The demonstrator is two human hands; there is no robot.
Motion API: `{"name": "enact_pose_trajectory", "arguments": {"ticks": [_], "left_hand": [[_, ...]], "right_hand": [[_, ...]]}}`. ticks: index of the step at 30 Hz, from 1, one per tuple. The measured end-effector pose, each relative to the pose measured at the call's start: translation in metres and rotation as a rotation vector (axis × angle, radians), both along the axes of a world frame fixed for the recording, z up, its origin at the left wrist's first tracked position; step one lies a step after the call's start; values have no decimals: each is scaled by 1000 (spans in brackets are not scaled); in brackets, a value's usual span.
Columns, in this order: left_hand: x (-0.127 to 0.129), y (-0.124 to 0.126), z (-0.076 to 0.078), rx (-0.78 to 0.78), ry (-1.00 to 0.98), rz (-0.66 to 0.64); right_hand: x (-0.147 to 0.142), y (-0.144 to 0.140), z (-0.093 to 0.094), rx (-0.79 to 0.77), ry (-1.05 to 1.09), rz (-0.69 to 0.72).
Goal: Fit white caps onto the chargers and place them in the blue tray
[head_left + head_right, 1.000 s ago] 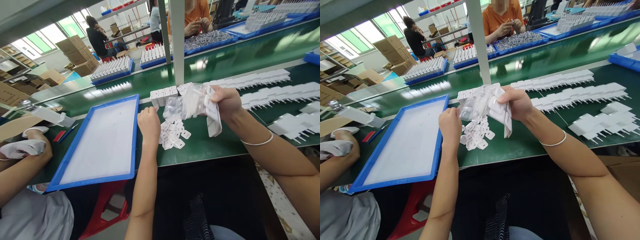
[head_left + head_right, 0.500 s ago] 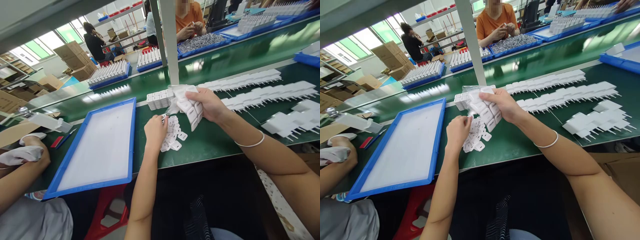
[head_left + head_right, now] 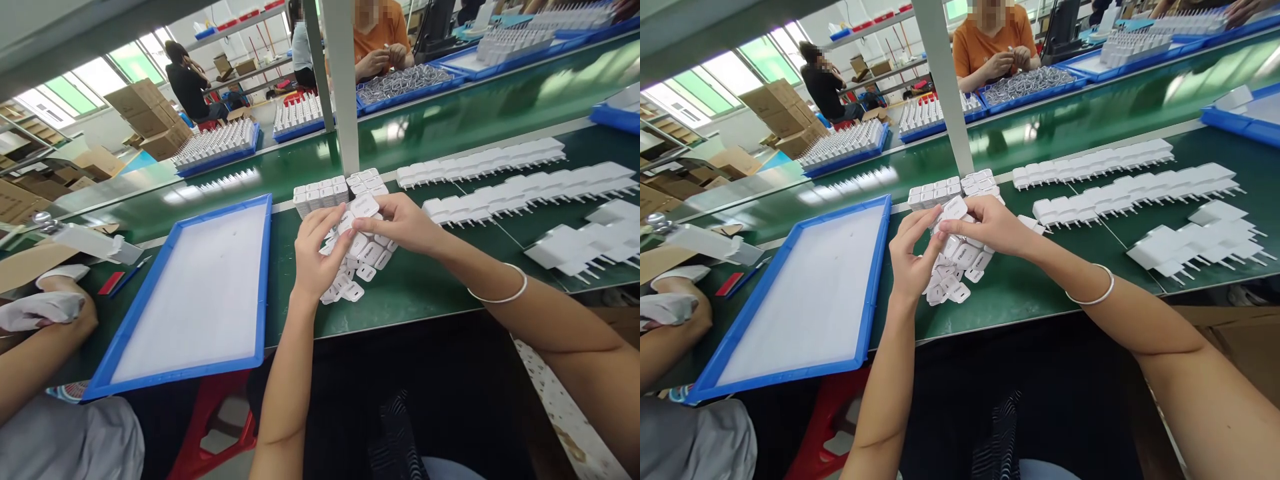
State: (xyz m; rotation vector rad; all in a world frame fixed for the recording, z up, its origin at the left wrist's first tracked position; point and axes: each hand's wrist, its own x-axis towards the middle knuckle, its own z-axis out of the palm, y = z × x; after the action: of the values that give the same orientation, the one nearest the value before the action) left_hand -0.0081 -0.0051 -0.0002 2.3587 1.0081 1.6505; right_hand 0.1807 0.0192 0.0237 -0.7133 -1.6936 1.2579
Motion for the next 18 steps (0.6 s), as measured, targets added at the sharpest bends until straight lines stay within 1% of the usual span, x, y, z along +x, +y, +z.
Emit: {"name": "enact_pose_trajectory", "arguments": {"ticks": [4, 10, 18], "left_hand": [[-2, 1, -1, -3, -22, -18], [-1, -2, -3, -146, -101, -50], [0, -2, -3, -113, -104, -27]], "right_hand": [[1, 0, -2, 14, 53, 49], [1, 1, -6, 12, 91, 35], [-1, 1, -4, -8, 157, 53]]}}
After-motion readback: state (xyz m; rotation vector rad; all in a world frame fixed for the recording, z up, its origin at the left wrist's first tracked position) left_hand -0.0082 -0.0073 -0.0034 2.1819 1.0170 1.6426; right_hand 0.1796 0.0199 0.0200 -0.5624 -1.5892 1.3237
